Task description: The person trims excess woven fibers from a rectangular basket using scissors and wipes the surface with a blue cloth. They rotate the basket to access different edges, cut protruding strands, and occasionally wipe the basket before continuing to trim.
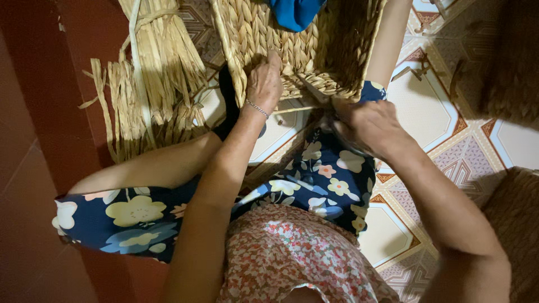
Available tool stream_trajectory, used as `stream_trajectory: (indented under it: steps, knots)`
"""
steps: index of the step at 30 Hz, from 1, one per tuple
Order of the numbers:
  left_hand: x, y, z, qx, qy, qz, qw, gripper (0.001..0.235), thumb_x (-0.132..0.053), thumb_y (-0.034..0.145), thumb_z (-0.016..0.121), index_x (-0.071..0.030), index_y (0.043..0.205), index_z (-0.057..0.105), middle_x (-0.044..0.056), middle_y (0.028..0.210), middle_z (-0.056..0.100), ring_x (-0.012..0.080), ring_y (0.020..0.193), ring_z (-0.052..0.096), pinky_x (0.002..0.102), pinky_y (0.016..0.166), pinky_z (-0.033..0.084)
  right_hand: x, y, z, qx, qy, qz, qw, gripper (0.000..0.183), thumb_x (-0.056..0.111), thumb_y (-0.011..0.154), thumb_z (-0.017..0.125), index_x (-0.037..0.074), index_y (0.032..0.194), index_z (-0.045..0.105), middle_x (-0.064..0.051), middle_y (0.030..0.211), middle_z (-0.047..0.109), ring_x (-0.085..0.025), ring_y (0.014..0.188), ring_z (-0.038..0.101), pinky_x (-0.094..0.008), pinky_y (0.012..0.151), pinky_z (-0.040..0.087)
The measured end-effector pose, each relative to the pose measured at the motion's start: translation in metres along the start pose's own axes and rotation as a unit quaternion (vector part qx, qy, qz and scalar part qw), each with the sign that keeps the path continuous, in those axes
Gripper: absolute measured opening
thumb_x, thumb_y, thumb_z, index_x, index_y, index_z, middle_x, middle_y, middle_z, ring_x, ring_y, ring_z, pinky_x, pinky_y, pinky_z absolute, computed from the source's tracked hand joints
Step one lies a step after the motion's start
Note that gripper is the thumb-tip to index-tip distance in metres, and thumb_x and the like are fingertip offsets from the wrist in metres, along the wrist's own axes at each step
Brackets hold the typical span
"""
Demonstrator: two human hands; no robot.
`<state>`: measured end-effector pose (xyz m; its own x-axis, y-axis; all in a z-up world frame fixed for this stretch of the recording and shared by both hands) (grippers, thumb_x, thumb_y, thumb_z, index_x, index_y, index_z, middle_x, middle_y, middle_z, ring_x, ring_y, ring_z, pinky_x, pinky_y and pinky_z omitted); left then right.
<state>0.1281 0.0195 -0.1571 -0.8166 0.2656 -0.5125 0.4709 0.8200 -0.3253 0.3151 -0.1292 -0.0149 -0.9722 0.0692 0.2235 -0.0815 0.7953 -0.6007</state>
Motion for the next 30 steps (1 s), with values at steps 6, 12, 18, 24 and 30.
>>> stream_trajectory:
  steps: [6, 12, 18, 24, 30]
  knots:
    - [-0.034, -0.015, -0.042, -0.271, 0.047, 0.176, 0.945, 0.047, 0.004, 0.080, 0.058, 0.004, 0.127, 0.052, 0.030, 0.130, 0.057, 0.0467, 0.108, 0.057, 0.057, 0.089, 0.048, -0.039, -0.087, 0.015, -0.345, 0.432, 0.060, 0.831, 0.048, 0.015, 0.098, 0.072, 0.005, 0.144, 0.063, -0.008, 0.087, 0.068, -0.013, 0.072, 0.062, -0.031, 0.068, 0.046]
    - [-0.041, -0.010, -0.046, -0.149, -0.008, 0.240, 0.959, 0.026, 0.006, 0.085, 0.058, -0.001, 0.109, 0.065, 0.018, 0.115, 0.067, 0.0396, 0.109, 0.063, 0.049, 0.100, 0.052, -0.134, -0.088, 0.117, -0.404, 0.367, 0.322, 0.774, 0.052, 0.025, 0.102, 0.084, 0.008, 0.147, 0.064, -0.010, 0.083, 0.069, -0.013, 0.072, 0.063, -0.029, 0.064, 0.048]
    - [-0.025, 0.014, -0.024, 0.015, -0.022, 0.113, 0.993, 0.019, -0.020, 0.093, 0.065, -0.003, 0.087, 0.072, 0.024, 0.086, 0.069, 0.0429, 0.083, 0.068, 0.053, 0.077, 0.054, -0.167, -0.063, 0.193, -0.331, 0.176, 0.381, 0.845, 0.052, 0.033, 0.095, 0.077, 0.013, 0.141, 0.064, -0.014, 0.085, 0.076, -0.034, 0.075, 0.072, -0.049, 0.071, 0.055]
    - [-0.024, 0.030, -0.020, 0.064, -0.009, 0.113, 0.991, 0.022, -0.027, 0.086, 0.068, -0.008, 0.078, 0.076, 0.019, 0.087, 0.072, 0.0395, 0.086, 0.069, 0.049, 0.082, 0.055, -0.172, -0.032, 0.166, -0.170, 0.087, 0.387, 0.902, 0.042, 0.042, 0.092, 0.075, 0.009, 0.118, 0.075, -0.022, 0.093, 0.074, -0.041, 0.083, 0.071, -0.050, 0.074, 0.055]
    - [-0.030, 0.033, -0.029, 0.094, -0.070, 0.065, 0.991, 0.023, -0.029, 0.090, 0.065, -0.010, 0.082, 0.075, 0.015, 0.086, 0.074, 0.0351, 0.083, 0.071, 0.047, 0.079, 0.056, -0.122, 0.024, 0.036, -0.430, 0.212, 0.132, 0.868, 0.039, 0.032, 0.102, 0.074, 0.005, 0.129, 0.071, -0.023, 0.114, 0.074, -0.036, 0.097, 0.074, -0.044, 0.085, 0.058]
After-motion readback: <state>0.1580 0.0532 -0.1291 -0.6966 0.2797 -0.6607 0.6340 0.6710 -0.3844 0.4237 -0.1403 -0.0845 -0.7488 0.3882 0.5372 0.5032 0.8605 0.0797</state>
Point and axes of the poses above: each hand's wrist, its own y-axis towards the middle knuckle, its own z-axis out of the palm, x = y × z, the point moved 4 cm from there along y, towards the middle knuckle
